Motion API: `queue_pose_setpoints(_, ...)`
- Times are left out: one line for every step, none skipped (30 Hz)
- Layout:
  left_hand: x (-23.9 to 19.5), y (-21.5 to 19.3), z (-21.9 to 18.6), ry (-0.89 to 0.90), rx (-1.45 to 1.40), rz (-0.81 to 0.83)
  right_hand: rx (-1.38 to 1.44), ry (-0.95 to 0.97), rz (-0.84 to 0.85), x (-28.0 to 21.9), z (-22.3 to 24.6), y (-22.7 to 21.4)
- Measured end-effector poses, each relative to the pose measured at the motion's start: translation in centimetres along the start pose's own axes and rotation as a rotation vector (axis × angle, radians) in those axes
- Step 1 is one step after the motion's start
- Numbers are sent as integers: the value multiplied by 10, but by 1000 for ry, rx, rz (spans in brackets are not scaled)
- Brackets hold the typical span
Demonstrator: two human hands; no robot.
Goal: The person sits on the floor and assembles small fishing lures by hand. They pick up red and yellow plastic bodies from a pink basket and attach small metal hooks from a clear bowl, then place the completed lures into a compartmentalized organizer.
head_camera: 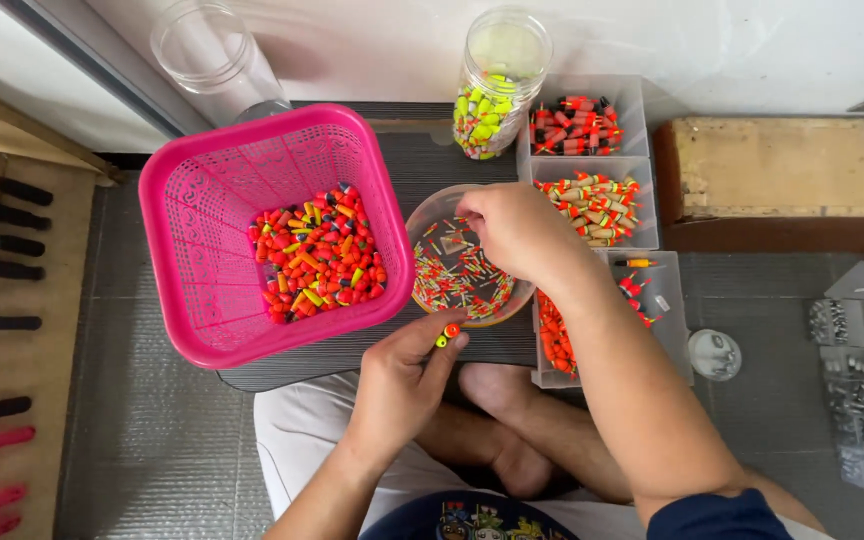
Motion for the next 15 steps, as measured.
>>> queue_pose_setpoints(-1, 2, 2, -16, -9, -11, -99, 107, 137, 2, -5, 7)
queue_pose_setpoints(-1, 2, 5, -20, -5, -11, -94, 105, 140, 8, -5, 10)
queue_pose_setpoints(-2, 3, 8, -24, 15, -10, -227, 140, 231, 13, -7, 16)
queue_pose_setpoints(-3, 4, 11, -28, 36, -9, -361, 174, 321, 18, -9, 23)
queue_pose_setpoints(-2, 5, 9, -31, 37, -7, -358, 173, 323, 18, -16, 34)
queue_pose_setpoints(-2, 3, 9, -47, 9, -49, -419, 50, 197, 21, -15, 41)
queue_pose_setpoints(-1, 1, 8, -62, -18, -92, -477, -72, 69, 21, -14, 48)
queue_pose_setpoints(0, 0, 9, -65, -17, -91, -475, -73, 70, 21, -13, 49)
queue_pose_setpoints(1, 0, 10, -52, -28, -92, -432, -34, 101, 21, -14, 51)
queue_pose_setpoints(2, -1, 11, -40, -39, -92, -389, 5, 132, 21, -16, 54)
queue_pose_setpoints(3, -1, 11, -43, -40, -95, -389, 3, 136, 25, -24, 61)
queue_pose_setpoints(3, -1, 11, -45, -41, -97, -465, -15, 113, 29, -30, 68)
queue_pose_setpoints(3, -1, 10, -48, -44, -99, -541, -33, 92, 32, -37, 75)
queue_pose_setpoints(3, -1, 11, -53, -46, -100, -540, -35, 97, 32, -42, 81)
queue_pose_setpoints(3, -1, 11, -47, -53, -107, -439, -44, 7, 32, -46, 81)
Point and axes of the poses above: each hand's wrist, its own x-axis towards the middle knuckle, its own y-axis out of the palm, z = x × y, the point moved 5 cm from there along x, towards the middle knuckle, and after that the axes turned 8 degrees about z, right-handed, at the moved point
